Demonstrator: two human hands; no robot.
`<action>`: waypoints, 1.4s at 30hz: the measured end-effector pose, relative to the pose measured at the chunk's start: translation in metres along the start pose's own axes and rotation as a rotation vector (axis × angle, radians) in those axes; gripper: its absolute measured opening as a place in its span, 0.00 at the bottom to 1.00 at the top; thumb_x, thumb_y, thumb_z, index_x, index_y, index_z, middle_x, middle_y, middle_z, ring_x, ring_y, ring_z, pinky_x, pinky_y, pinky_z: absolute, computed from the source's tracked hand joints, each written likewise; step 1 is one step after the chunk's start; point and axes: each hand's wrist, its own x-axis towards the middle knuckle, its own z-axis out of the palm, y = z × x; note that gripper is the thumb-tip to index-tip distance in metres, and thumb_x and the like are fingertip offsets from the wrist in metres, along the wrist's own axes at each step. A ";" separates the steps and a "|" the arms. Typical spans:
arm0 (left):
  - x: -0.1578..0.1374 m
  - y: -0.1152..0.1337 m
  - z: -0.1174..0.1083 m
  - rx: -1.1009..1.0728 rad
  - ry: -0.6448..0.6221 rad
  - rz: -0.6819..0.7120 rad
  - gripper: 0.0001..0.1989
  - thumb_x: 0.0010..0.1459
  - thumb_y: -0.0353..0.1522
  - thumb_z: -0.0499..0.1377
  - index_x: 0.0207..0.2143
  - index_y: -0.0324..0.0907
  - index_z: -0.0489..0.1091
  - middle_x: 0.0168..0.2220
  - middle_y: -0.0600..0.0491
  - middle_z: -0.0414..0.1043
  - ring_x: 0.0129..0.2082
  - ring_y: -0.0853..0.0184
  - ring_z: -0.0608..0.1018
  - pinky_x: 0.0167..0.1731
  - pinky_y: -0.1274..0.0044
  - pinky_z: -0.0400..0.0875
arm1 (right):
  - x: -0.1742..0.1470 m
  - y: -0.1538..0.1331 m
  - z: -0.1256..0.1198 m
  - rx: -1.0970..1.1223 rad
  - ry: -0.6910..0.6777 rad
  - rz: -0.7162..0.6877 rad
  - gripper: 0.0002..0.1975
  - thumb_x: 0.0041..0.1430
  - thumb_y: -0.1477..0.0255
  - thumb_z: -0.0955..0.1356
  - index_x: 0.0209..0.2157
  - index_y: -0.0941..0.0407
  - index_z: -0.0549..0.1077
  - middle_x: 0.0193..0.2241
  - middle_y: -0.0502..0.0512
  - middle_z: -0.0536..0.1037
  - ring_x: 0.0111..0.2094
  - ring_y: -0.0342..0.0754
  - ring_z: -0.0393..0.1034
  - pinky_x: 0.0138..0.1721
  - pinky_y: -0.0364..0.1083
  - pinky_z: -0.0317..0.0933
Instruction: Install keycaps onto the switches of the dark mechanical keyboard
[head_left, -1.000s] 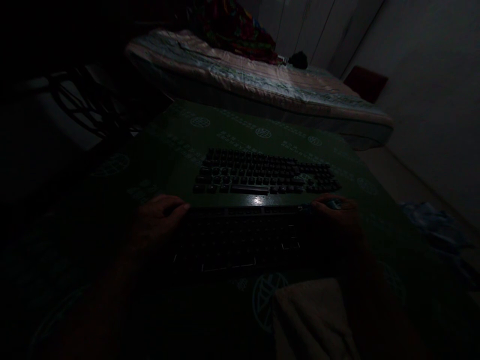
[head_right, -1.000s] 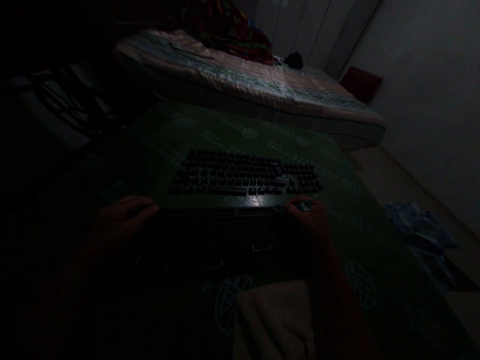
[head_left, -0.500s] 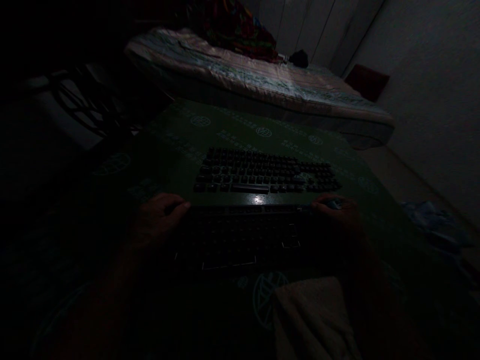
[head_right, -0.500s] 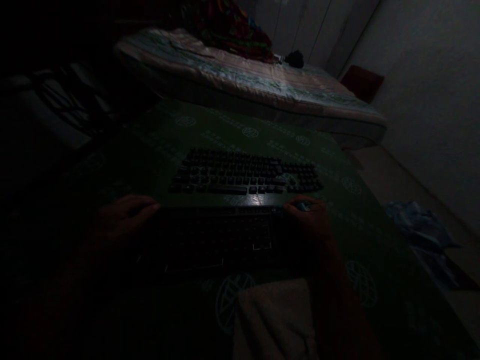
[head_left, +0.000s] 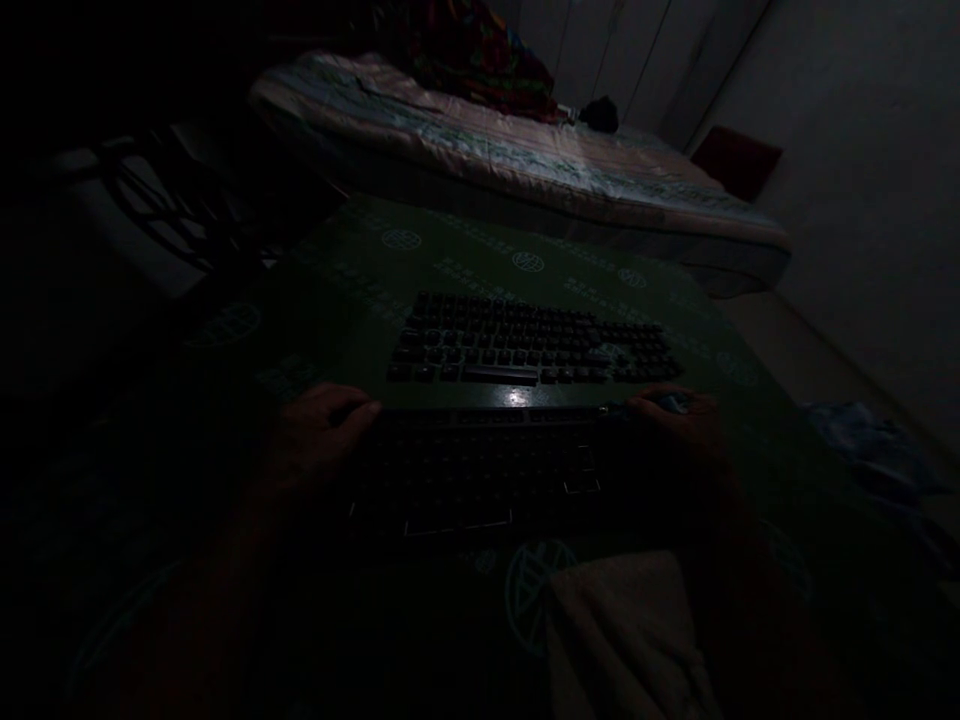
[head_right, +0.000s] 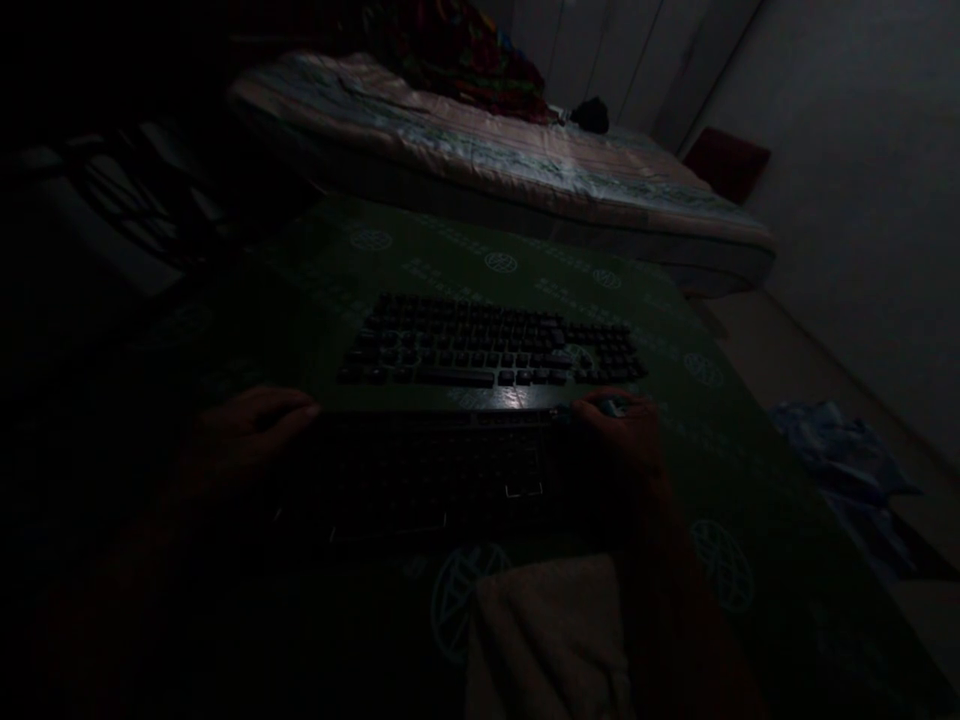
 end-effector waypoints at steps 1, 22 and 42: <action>0.000 0.000 0.000 -0.003 0.005 0.000 0.20 0.43 0.48 0.49 0.28 0.44 0.69 0.39 0.50 0.74 0.40 0.60 0.74 0.47 0.70 0.68 | -0.001 0.000 0.001 0.004 -0.011 -0.024 0.13 0.36 0.62 0.73 0.21 0.58 0.75 0.17 0.50 0.70 0.19 0.43 0.64 0.18 0.40 0.57; -0.001 0.001 -0.002 0.009 0.008 0.008 0.20 0.44 0.48 0.50 0.29 0.44 0.70 0.39 0.50 0.74 0.40 0.60 0.75 0.46 0.68 0.69 | 0.000 -0.004 -0.010 -0.062 0.048 -0.069 0.11 0.34 0.64 0.72 0.18 0.58 0.74 0.15 0.50 0.70 0.18 0.43 0.63 0.17 0.40 0.56; -0.001 0.004 -0.002 0.010 0.014 -0.016 0.19 0.42 0.47 0.50 0.27 0.44 0.70 0.39 0.49 0.75 0.41 0.59 0.75 0.47 0.67 0.70 | 0.002 0.003 -0.015 -0.126 0.067 -0.147 0.12 0.37 0.62 0.71 0.19 0.58 0.74 0.15 0.49 0.69 0.17 0.42 0.62 0.16 0.39 0.54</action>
